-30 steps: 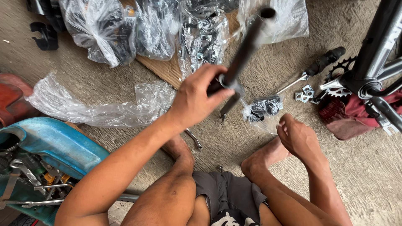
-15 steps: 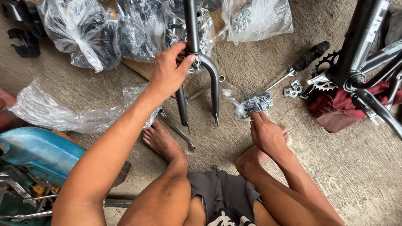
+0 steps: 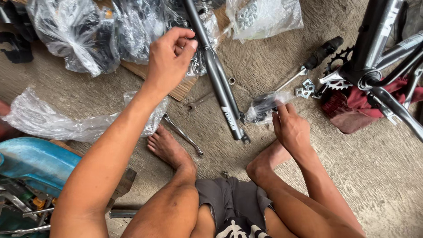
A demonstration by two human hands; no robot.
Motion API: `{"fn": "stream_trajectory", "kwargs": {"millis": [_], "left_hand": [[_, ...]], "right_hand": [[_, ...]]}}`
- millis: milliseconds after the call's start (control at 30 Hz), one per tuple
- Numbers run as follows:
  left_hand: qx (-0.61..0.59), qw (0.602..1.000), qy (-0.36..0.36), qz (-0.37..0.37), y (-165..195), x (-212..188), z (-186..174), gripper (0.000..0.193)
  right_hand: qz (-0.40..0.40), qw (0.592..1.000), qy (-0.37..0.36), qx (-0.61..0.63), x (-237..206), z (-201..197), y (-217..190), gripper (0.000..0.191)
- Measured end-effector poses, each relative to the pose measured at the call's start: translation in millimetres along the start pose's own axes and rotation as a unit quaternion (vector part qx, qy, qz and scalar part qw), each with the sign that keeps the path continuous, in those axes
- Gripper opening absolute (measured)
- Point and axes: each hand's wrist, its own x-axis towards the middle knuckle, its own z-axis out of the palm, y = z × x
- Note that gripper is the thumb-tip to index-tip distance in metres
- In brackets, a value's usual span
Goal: The person unpacks a bicycle fork and bearing components from plastic bags, then arranges and stacks the bearings and spacers on the floor. The person handles the fork and multiple small parts by hand without using tools.
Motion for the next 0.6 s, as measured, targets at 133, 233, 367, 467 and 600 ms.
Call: {"fn": "stream_trajectory", "kwargs": {"millis": [133, 233, 367, 467, 600], "left_hand": [[0.202, 0.972, -0.039, 0.111, 30.0, -17.9, 11.5, 0.038], [0.268, 0.895, -0.087, 0.347, 44.5, -28.6, 26.0, 0.036], [0.356, 0.853, -0.218, 0.314, 50.1, -35.9, 41.6, 0.019], [0.427, 0.821, -0.276, 0.26, 45.4, -40.8, 37.7, 0.016], [0.395, 0.815, -0.248, 0.343, 34.7, -50.3, 53.9, 0.009]], "right_hand": [[0.003, 1.0, 0.015, 0.004, 1.7, 1.4, 7.0, 0.049], [-0.002, 0.999, 0.024, 0.031, 2.6, 3.7, 12.6, 0.052], [-0.004, 0.998, 0.021, 0.059, 3.7, 2.0, 19.6, 0.061], [-0.014, 0.994, 0.029, 0.1, 8.3, 0.4, 22.0, 0.063], [-0.066, 0.99, 0.043, 0.115, 12.1, -0.4, 22.8, 0.046]]}}
